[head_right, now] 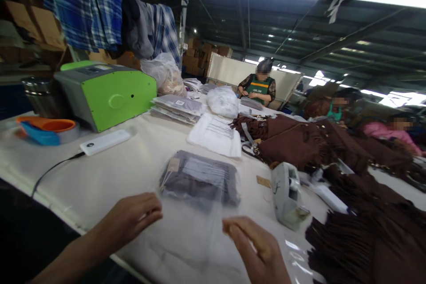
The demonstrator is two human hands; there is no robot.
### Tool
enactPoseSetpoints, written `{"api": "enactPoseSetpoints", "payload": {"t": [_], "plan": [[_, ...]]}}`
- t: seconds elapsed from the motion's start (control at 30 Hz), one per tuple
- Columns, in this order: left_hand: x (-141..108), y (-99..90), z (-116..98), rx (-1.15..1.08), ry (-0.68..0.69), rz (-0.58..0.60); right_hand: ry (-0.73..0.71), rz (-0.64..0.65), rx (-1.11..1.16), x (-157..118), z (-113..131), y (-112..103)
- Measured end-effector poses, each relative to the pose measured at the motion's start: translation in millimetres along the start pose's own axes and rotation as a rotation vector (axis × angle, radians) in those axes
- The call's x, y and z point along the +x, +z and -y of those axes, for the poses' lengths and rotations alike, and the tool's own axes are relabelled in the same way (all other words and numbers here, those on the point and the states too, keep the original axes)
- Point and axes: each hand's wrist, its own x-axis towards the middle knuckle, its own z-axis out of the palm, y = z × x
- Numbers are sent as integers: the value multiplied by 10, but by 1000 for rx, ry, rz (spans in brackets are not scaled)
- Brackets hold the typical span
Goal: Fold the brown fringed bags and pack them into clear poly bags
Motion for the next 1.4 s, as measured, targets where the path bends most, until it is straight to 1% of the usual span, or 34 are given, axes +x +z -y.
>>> {"api": "enactPoseSetpoints", "payload": {"t": [0.07,0.1,0.13,0.17,0.2,0.23,0.3,0.33,0.4,0.5,0.6,0.67,0.7,0.73,0.77,0.83,0.9,0.97,1.03,1.07,1.17,1.3,1.37,1.4], "plan": [[361,-59,-31,77,13,-126,-195,-89,-180,318,-94,116],[532,-31,-32,128,47,-168,-285,-82,-282,465,-147,208],[679,37,-17,187,83,-186,-352,-53,-375,589,-204,309],[793,137,14,243,105,-176,-396,-11,-453,683,-266,409],[870,259,60,289,118,-142,-428,47,-514,744,-331,499],[911,390,116,318,131,-85,-447,110,-554,776,-397,573],[912,625,237,337,160,39,-468,218,-583,776,-514,658],[890,709,290,338,174,81,-475,254,-582,760,-560,671],[839,792,362,339,209,108,-485,291,-568,727,-618,656],[745,744,376,326,295,84,-528,348,-538,680,-649,568],[501,575,339,256,387,113,-571,446,-471,522,-669,389],[222,418,332,197,412,182,-547,517,-404,315,-684,200],[61,333,341,178,402,241,-518,548,-371,190,-692,89],[-102,249,359,154,400,283,-485,577,-346,61,-699,-25],[-259,169,385,143,370,316,-454,601,-329,-66,-709,-136],[-523,40,453,120,323,287,-409,620,-314,-288,-741,-319],[-687,-44,525,118,288,233,-381,584,-307,-439,-796,-430],[-754,-87,585,118,273,205,-356,508,-296,-510,-862,-473],[-764,-96,630,102,269,215,-333,457,-288,-516,-917,-481],[-766,-87,649,94,262,229,-326,452,-287,-505,-935,-483],[-818,0,709,82,224,244,-330,499,-301,-450,-949,-506],[-919,147,771,57,194,154,-297,556,-349,-383,-923,-566],[-879,155,753,26,155,126,-267,556,-357,-358,-915,-578],[-826,136,725,1,105,116,-261,550,-353,-346,-915,-574]]}}
